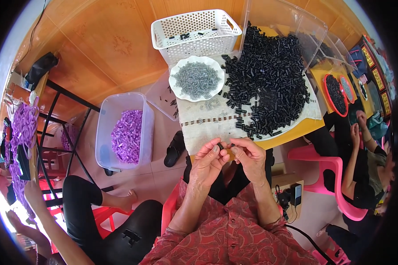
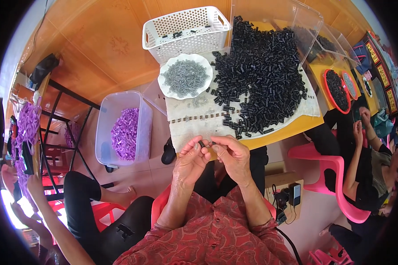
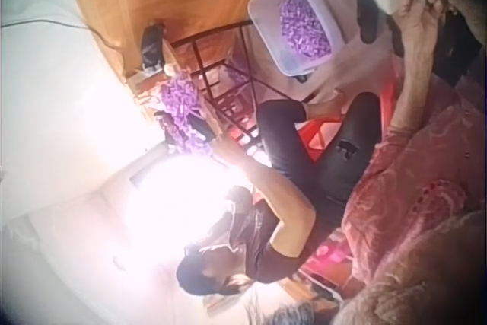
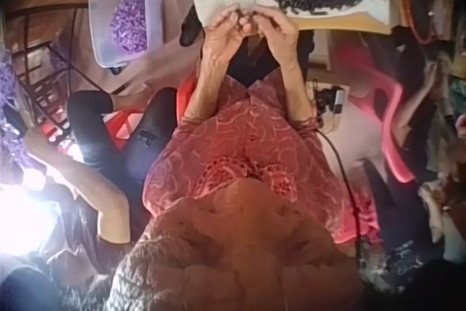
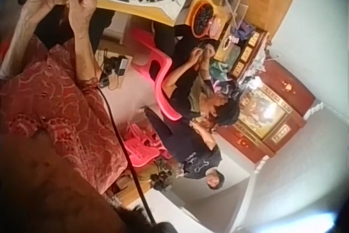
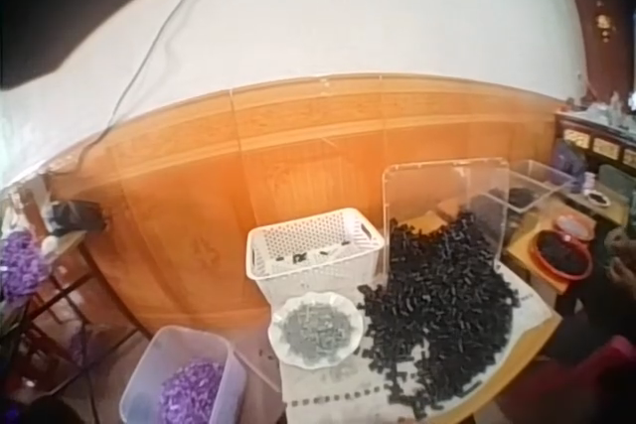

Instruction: Assembling small black plastic components by hand.

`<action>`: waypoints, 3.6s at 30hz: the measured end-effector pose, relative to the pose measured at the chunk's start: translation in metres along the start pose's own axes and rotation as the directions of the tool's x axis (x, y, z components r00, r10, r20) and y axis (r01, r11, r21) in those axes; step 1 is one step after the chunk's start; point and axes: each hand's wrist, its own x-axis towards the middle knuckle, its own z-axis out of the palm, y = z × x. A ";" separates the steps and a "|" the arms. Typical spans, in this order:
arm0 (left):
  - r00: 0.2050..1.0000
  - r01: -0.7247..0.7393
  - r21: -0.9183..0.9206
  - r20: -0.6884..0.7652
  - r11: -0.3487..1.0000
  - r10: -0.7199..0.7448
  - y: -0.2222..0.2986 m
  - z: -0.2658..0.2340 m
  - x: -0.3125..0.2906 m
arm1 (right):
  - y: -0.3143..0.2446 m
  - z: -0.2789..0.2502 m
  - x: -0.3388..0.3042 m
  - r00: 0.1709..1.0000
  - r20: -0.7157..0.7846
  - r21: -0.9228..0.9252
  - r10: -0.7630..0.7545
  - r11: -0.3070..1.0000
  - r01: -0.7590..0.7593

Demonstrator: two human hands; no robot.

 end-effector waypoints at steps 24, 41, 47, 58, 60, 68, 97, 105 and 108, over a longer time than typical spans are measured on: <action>0.999 -0.001 0.004 0.049 1.000 0.001 -0.001 -0.003 -0.002 | -0.003 0.005 -0.009 0.991 -0.059 0.251 0.119 0.963 -0.101; 0.999 -0.033 -0.004 -0.022 0.999 0.033 -0.008 0.003 -0.006 | -0.002 0.018 -0.019 0.998 -0.063 0.064 -0.012 0.998 0.016; 0.998 -0.047 -0.003 -0.042 0.999 0.047 -0.010 0.006 -0.007 | 0.001 0.019 -0.020 0.994 -0.082 0.019 -0.076 0.997 0.078; 0.998 -0.062 0.005 -0.028 0.998 0.063 -0.012 -0.001 -0.006 | 0.002 0.022 -0.019 0.978 -0.091 -0.101 -0.187 0.979 0.177; 0.997 -0.066 0.006 -0.027 0.998 0.066 -0.013 -0.001 -0.005 | 0.002 0.022 -0.019 0.977 -0.108 -0.109 -0.186 0.979 0.174; 0.993 -0.118 0.063 -0.008 0.991 0.118 -0.014 -0.002 -0.005 | 0.006 0.023 -0.020 0.944 -0.075 -0.303 -0.321 0.909 0.285; 0.991 -0.074 0.150 -0.098 0.986 0.090 -0.014 0.004 -0.009 | 0.012 0.030 -0.027 0.940 -0.119 -0.289 -0.321 0.917 0.276; 0.983 -0.168 0.246 -0.027 0.955 0.180 -0.014 0.005 -0.011 | -0.004 0.034 -0.026 0.909 -0.128 -0.333 -0.397 0.881 0.337; 0.975 -0.213 0.277 -0.007 0.937 0.224 -0.015 0.007 -0.011 | -0.007 0.033 -0.026 0.889 -0.074 -0.501 -0.452 0.787 0.359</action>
